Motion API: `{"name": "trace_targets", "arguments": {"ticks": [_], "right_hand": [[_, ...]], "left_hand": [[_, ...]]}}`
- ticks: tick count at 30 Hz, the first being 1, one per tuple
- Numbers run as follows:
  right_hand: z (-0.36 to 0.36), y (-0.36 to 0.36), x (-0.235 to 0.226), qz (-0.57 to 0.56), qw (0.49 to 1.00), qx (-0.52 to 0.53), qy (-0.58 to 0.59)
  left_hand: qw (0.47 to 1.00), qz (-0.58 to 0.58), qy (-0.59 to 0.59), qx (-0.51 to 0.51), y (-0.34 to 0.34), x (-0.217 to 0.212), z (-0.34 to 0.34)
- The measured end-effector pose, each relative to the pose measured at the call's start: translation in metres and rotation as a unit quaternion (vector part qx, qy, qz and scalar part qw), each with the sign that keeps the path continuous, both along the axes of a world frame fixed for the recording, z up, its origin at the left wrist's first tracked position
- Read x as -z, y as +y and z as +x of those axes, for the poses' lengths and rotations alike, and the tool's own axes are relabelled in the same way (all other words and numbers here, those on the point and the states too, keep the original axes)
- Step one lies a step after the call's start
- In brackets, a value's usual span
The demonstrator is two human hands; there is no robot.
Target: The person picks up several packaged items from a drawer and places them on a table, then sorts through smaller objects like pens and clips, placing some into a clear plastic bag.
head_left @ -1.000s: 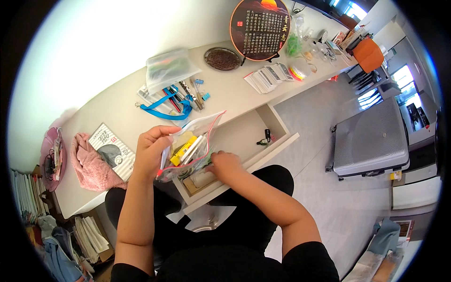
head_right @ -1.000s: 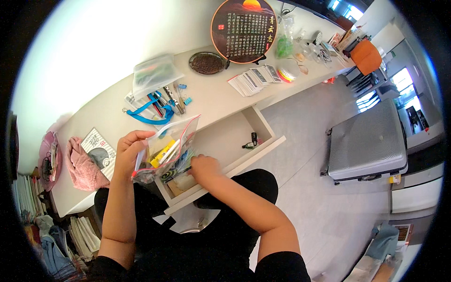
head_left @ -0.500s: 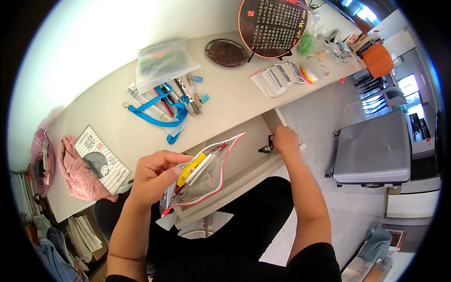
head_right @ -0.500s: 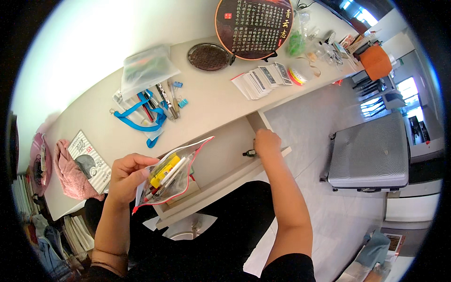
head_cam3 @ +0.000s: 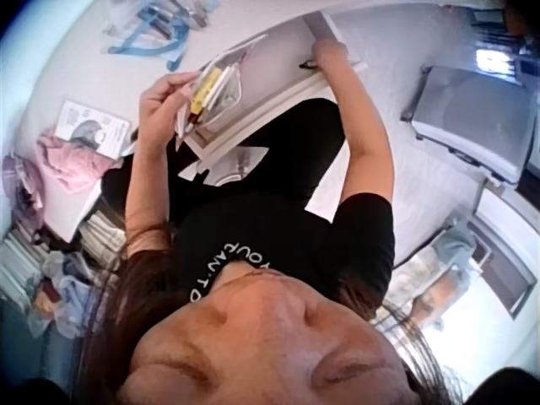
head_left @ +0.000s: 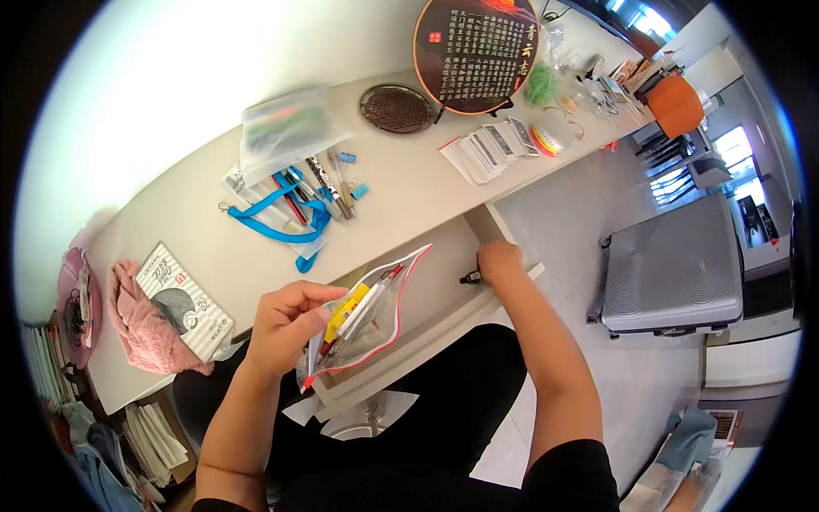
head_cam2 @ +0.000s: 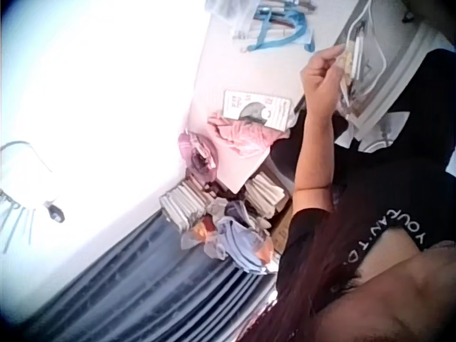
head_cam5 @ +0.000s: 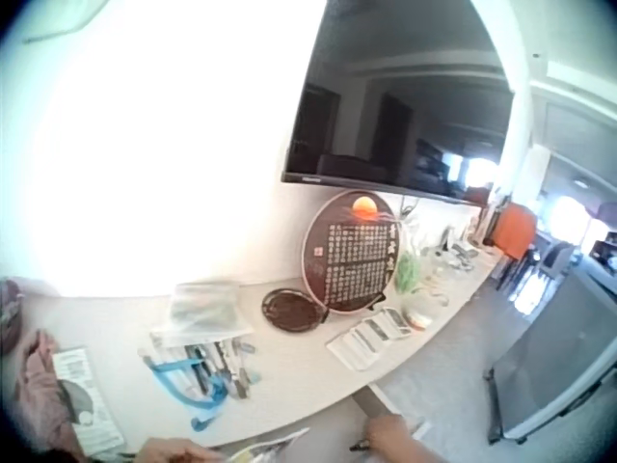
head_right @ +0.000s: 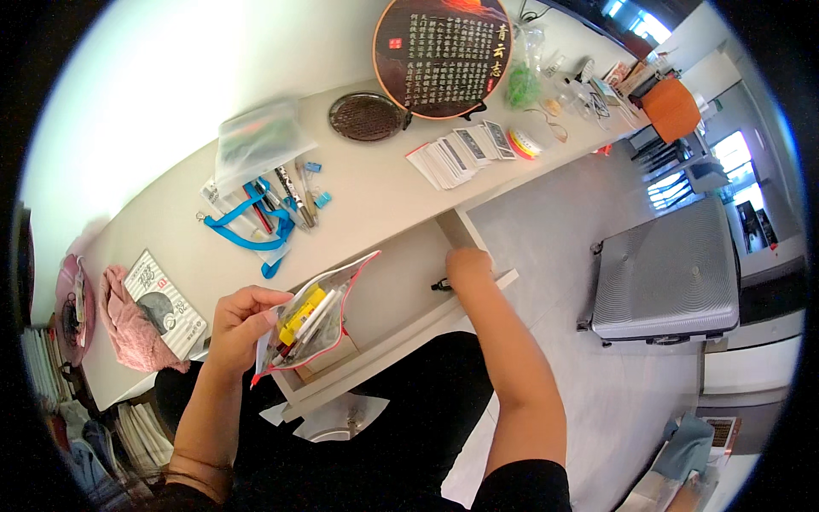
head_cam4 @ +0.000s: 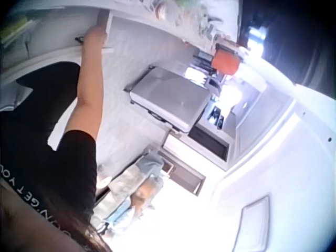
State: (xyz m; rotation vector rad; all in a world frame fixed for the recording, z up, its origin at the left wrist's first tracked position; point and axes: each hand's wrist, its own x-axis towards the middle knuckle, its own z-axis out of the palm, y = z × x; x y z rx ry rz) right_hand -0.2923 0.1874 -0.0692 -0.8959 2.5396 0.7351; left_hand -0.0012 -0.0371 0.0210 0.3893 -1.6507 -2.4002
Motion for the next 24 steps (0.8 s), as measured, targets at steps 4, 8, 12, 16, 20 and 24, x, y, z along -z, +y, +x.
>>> {"name": "trace_targets", "arguments": {"ticks": [4, 8, 12, 16, 20, 24], "right_hand": [[0.001, 0.002, 0.010, -0.017, 0.999, 0.049, 0.010], [0.002, -0.005, -0.026, -0.105, 0.991, 0.077, 0.039], [0.013, -0.023, -0.095, -0.422, 0.892, 0.110, -0.125], [0.020, -0.058, -0.089, -0.574, 0.688, 0.275, -0.349], [0.029, -0.083, -0.071, -0.607, 0.596, 0.374, -0.370], [0.044, -0.081, -0.090, -0.617, 0.649, 0.252, -0.368]], "left_hand": [[0.999, 0.032, 0.004, -0.015, 0.001, 0.003, -0.004], [0.999, 0.019, -0.001, -0.026, -0.010, 0.007, 0.002], [0.997, 0.025, 0.007, -0.070, -0.005, -0.005, -0.002], [0.997, 0.058, 0.014, -0.038, -0.008, -0.001, -0.004], [0.998, 0.043, 0.002, -0.037, -0.012, 0.002, -0.004], [0.998, 0.030, 0.001, -0.046, -0.014, 0.001, -0.001]]}}
